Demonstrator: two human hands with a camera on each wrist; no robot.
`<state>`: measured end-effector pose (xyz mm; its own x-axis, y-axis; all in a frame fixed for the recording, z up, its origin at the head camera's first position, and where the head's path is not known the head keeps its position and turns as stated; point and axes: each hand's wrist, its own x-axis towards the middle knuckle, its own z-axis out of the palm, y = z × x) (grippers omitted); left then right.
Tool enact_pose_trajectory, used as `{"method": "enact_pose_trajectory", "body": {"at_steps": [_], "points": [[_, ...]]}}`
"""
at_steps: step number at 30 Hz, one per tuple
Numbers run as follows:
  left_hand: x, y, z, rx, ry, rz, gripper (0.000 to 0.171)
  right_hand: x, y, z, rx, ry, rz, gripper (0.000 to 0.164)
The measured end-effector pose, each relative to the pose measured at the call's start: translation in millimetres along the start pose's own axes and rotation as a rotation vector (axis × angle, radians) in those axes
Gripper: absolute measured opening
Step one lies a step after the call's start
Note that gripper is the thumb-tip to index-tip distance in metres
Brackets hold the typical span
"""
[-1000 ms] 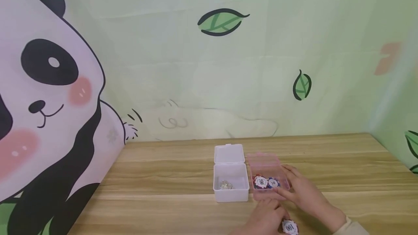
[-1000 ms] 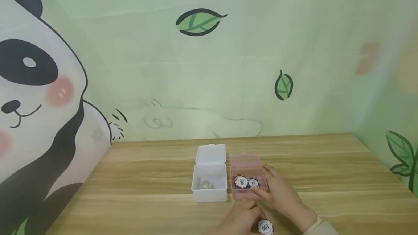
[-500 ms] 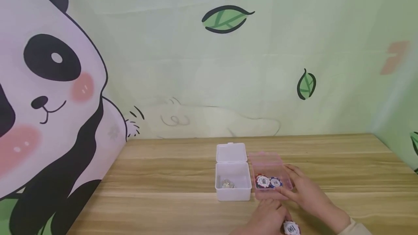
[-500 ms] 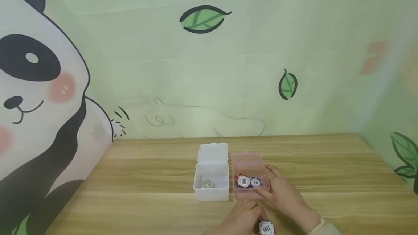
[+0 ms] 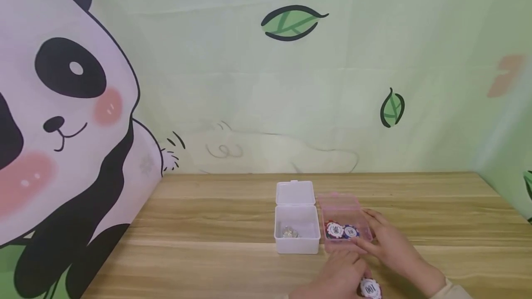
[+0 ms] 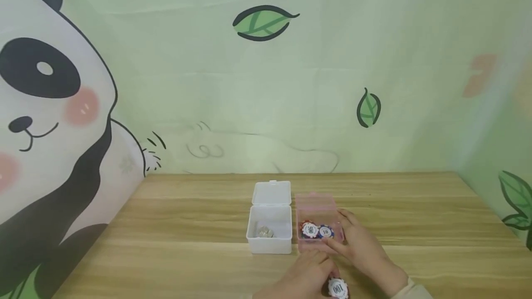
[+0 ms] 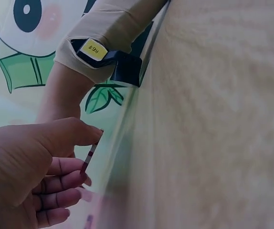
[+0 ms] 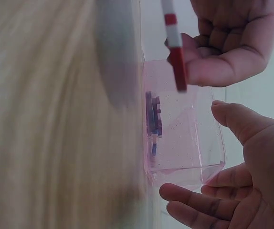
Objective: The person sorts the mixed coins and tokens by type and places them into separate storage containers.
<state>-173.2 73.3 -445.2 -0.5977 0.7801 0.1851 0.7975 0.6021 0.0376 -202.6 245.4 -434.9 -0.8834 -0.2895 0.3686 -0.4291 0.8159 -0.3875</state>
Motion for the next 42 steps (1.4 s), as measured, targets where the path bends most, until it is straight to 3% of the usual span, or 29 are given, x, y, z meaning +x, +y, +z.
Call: {"method": "enact_pose_trajectory", "body": {"at_steps": [16, 22, 32, 42], "points": [[-11.5, -10.8, -19.3, 0.037, 0.03, 0.048, 0.034, -1.1, 0.6, 1.6, -0.014, 0.01, 0.024, 0.072], [-12.6, -19.5, -21.3, 0.099, 0.099, 0.054, 0.034, -1.4, 1.0, 2.7, -0.014, 0.014, 0.033, 0.072], [-10.2, -33.0, -30.2, 0.15, 0.2, -0.004, 0.036, -0.9, 1.0, 2.8, -0.019, 0.021, 0.018, 0.071], [-7.5, -44.3, -37.5, 0.093, 0.161, -0.06, 0.036, -1.0, 0.8, 2.9, -0.014, 0.017, 0.021, 0.072]]}}
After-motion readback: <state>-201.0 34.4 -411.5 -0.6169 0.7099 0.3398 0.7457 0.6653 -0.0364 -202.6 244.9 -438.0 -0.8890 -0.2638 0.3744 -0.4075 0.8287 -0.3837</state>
